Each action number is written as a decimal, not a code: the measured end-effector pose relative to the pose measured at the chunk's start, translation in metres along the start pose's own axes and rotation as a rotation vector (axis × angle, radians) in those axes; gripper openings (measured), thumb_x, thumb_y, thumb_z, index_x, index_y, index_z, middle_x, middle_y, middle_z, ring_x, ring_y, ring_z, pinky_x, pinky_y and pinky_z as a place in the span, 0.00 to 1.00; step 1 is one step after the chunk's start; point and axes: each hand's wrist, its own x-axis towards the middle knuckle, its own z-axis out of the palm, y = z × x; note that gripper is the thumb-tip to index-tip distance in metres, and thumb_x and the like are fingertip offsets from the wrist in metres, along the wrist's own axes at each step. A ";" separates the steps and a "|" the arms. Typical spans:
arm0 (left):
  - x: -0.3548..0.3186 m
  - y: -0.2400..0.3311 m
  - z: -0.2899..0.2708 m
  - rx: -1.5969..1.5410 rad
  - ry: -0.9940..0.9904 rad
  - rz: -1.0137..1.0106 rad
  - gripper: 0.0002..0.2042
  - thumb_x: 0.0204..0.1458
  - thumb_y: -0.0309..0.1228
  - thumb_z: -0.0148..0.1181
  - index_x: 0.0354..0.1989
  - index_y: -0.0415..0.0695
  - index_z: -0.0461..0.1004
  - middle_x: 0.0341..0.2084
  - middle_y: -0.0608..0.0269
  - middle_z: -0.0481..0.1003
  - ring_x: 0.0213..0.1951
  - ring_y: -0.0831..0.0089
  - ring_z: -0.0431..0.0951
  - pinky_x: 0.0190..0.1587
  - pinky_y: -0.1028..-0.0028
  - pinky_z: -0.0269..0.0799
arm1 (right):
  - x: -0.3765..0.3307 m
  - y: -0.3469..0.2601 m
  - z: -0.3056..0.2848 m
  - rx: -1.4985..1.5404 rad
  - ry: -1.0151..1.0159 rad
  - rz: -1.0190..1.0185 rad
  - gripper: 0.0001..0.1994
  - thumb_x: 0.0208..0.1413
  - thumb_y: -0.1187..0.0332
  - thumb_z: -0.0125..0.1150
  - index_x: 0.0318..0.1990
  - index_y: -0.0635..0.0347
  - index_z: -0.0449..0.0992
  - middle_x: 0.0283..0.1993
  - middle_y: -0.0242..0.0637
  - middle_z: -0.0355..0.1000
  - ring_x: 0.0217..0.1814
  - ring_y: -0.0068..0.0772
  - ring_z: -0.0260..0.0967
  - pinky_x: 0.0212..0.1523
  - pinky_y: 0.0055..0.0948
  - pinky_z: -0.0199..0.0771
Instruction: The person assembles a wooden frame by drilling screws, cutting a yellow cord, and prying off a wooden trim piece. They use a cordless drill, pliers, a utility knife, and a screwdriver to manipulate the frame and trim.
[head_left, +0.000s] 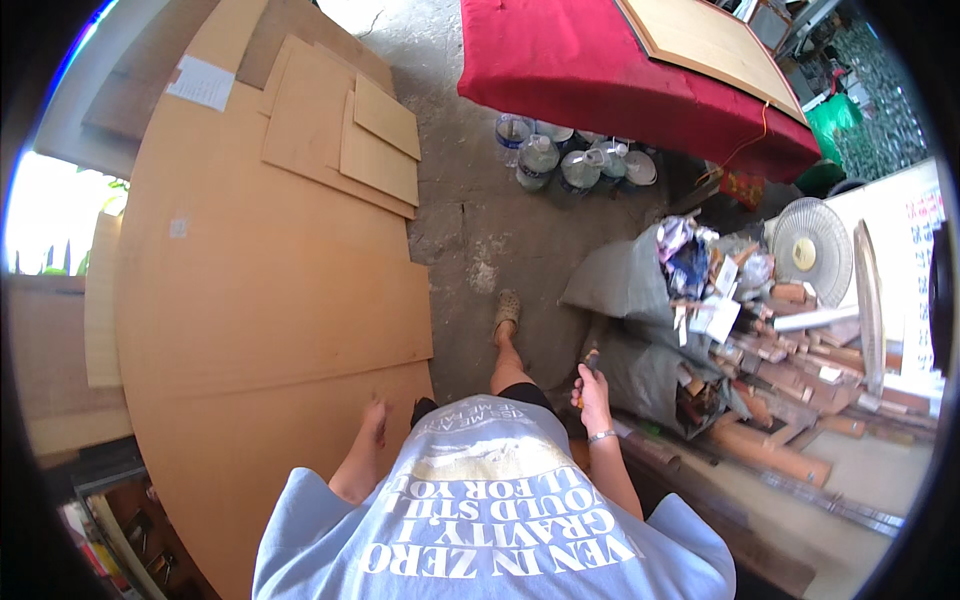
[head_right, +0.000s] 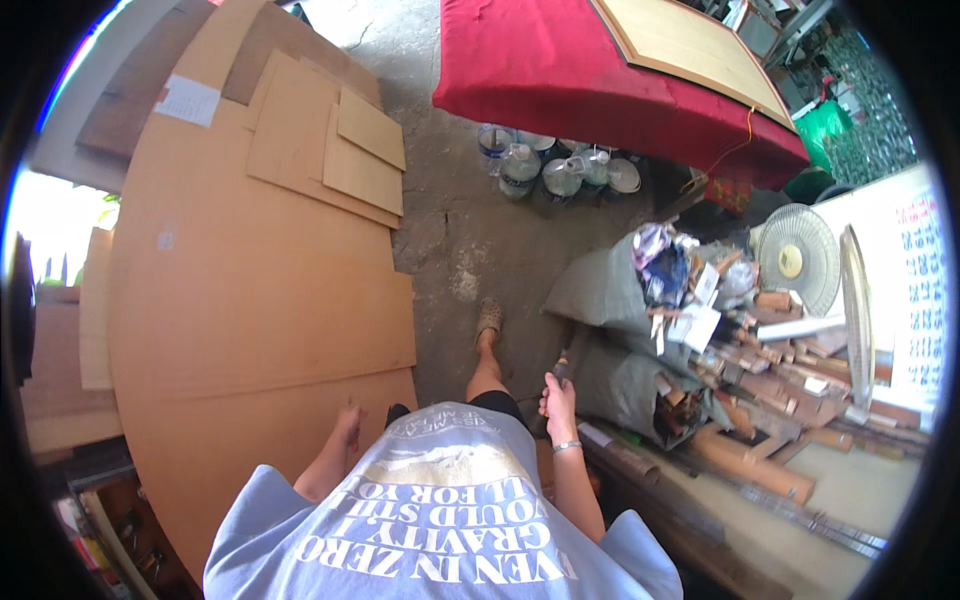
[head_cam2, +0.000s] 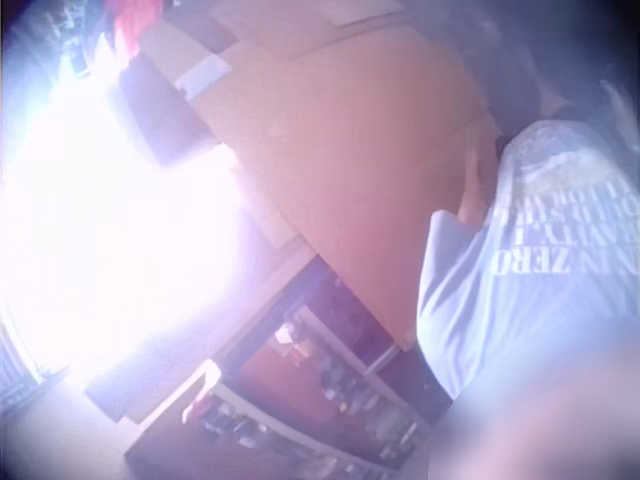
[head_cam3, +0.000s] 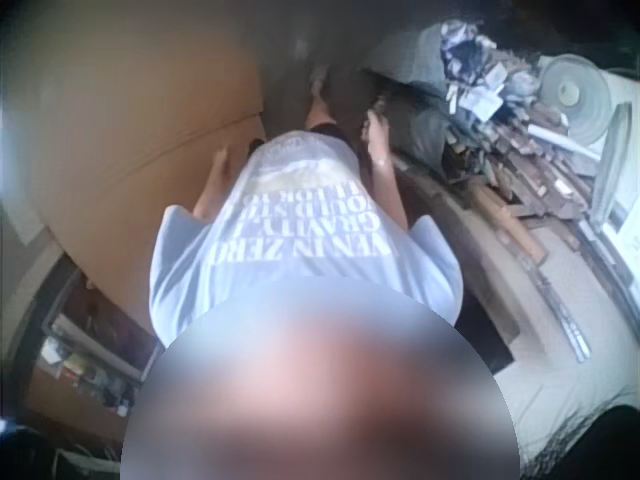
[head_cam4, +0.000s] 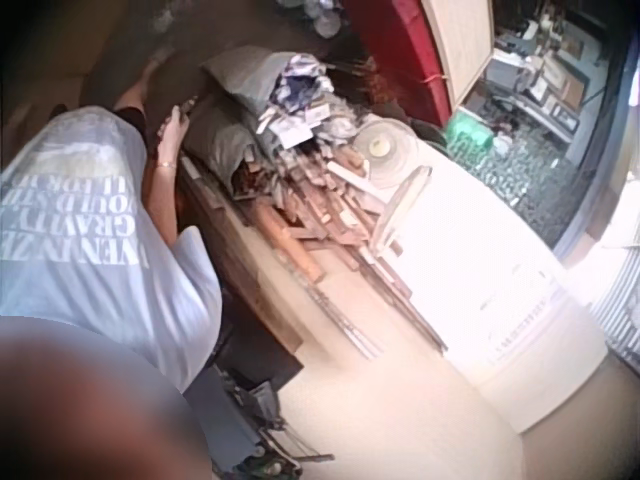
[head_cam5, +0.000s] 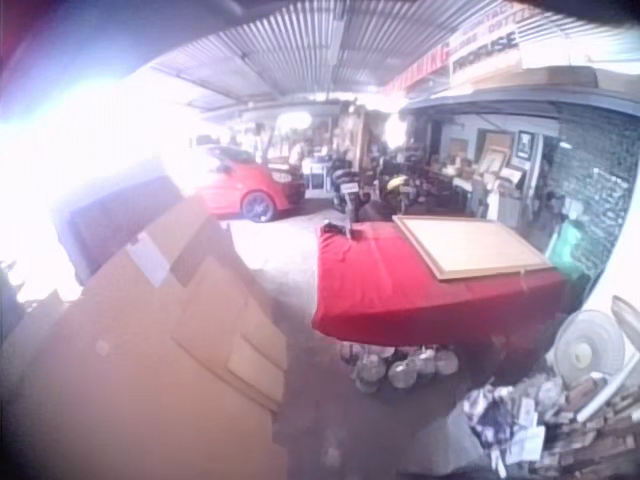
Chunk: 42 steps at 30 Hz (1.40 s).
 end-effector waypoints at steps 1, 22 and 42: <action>0.005 -0.003 -0.004 -0.005 0.011 -0.093 0.27 0.56 0.41 0.56 0.64 0.46 0.71 0.57 0.50 0.73 0.53 0.55 0.73 0.53 0.51 0.68 | 0.020 -0.020 0.011 -0.050 -0.022 0.007 0.13 0.64 0.57 0.63 0.40 0.51 0.66 0.25 0.25 0.64 0.17 0.20 0.60 0.14 0.24 0.59; 0.149 0.436 -0.042 -0.127 -0.080 0.010 0.19 0.58 0.40 0.57 0.55 0.46 0.76 0.28 0.65 0.69 0.24 0.73 0.67 0.25 0.71 0.62 | 0.363 -0.500 0.468 -0.713 0.133 -0.837 0.30 0.59 0.53 0.66 0.60 0.64 0.65 0.51 0.57 0.75 0.53 0.62 0.74 0.52 0.51 0.72; 0.330 1.081 -0.173 -0.108 0.000 0.072 0.15 0.61 0.42 0.54 0.43 0.44 0.80 0.22 0.66 0.69 0.24 0.75 0.69 0.25 0.69 0.65 | 0.542 -0.685 0.686 -0.547 0.944 -0.852 0.26 0.65 0.57 0.63 0.60 0.70 0.66 0.52 0.55 0.72 0.53 0.57 0.72 0.55 0.45 0.71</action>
